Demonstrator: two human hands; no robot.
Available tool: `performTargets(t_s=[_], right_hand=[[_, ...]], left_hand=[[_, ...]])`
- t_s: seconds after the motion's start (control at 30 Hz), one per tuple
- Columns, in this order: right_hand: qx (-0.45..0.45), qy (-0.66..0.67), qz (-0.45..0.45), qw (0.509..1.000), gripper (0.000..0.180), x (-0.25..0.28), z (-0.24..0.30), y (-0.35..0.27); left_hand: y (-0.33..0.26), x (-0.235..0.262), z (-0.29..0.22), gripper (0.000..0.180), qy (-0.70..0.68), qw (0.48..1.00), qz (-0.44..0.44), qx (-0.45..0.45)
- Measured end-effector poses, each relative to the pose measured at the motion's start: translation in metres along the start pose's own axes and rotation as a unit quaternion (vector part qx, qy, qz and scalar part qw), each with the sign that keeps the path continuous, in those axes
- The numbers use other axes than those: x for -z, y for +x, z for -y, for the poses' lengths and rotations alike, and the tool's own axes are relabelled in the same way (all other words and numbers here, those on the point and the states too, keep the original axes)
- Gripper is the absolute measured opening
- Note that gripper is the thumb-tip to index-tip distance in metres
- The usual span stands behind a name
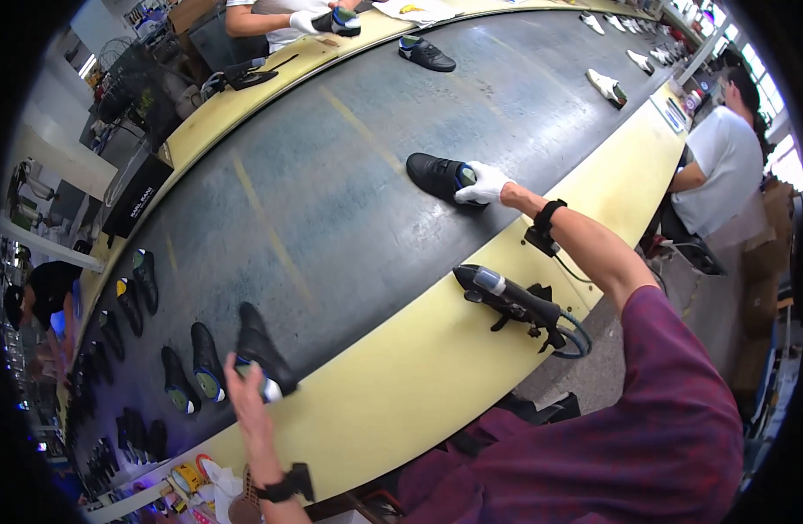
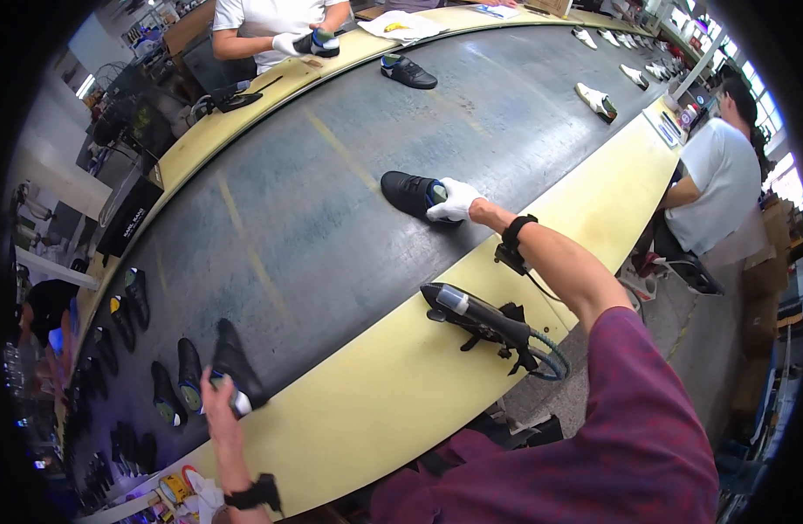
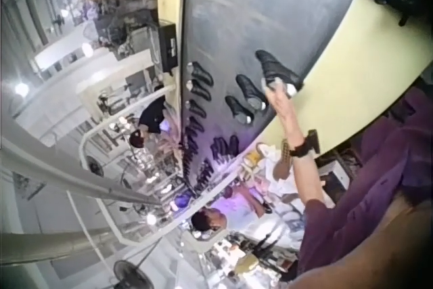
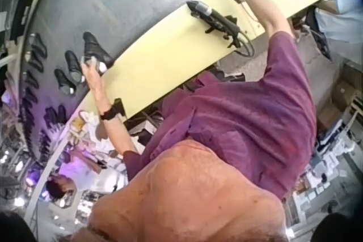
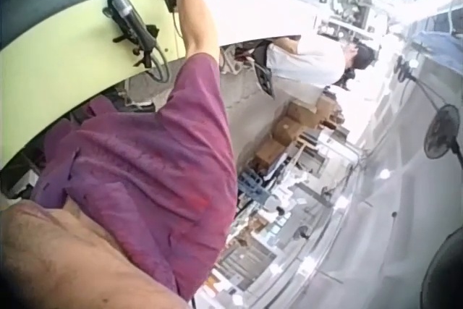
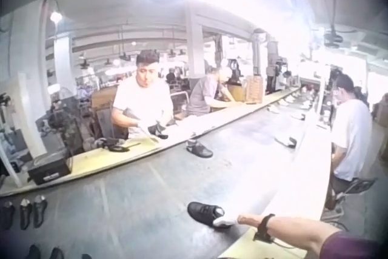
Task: Checking and finishing shoe uppers on a conveyor belt assembly line.
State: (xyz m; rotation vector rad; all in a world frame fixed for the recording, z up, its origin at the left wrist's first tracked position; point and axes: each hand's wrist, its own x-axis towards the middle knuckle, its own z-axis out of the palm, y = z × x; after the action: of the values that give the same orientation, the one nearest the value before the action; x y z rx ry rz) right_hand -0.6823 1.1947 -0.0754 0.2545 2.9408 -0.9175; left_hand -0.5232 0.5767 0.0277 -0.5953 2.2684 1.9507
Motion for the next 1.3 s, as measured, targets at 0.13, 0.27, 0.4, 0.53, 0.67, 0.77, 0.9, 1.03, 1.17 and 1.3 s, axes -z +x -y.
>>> performTargets(t_s=[0.13,0.27,0.4,0.53,0.67,0.77,0.9,1.03,1.17,1.3], right_hand=[[-0.112,0.287,0.128,0.943,0.037,0.031,0.038,-0.018],[-0.072,0.487,0.237,0.838,0.025,0.058,0.105,-0.066],[-0.015,0.452,0.258,0.854,0.026,0.08,0.133,-0.109],[0.059,0.438,0.288,0.85,0.029,0.077,0.159,-0.144],[0.046,0.375,0.322,0.868,0.04,0.077,0.179,-0.193],[0.049,0.33,0.426,0.841,0.045,0.067,0.208,-0.233],[0.155,0.139,0.391,0.896,0.046,-0.023,0.187,-0.275],[0.321,-0.019,-0.072,0.944,0.035,0.011,0.176,-0.277],[0.168,-0.079,-0.07,0.98,0.042,0.022,0.131,-0.271],[0.027,-0.018,0.08,0.996,0.046,0.014,0.126,-0.268]], left_hand=[[0.137,0.075,0.078,0.08,0.342,0.928,-0.074,-0.129],[0.183,0.1,0.125,0.084,0.366,0.915,-0.138,-0.099],[0.142,0.046,0.081,0.087,0.493,0.851,-0.134,-0.123],[0.048,-0.017,0.009,0.077,0.408,0.872,-0.076,-0.259],[-0.081,-0.084,-0.095,0.092,0.408,0.803,0.026,-0.434],[-0.148,-0.099,-0.118,0.109,0.52,0.693,0.153,-0.476],[-0.157,-0.082,0.022,0.06,0.558,0.696,0.132,-0.432],[-0.201,-0.086,0.072,0.076,0.548,0.727,0.162,-0.382],[-0.208,-0.07,0.093,0.068,0.457,0.82,0.11,-0.326],[-0.213,-0.08,0.113,0.06,0.438,0.836,0.087,-0.319]])
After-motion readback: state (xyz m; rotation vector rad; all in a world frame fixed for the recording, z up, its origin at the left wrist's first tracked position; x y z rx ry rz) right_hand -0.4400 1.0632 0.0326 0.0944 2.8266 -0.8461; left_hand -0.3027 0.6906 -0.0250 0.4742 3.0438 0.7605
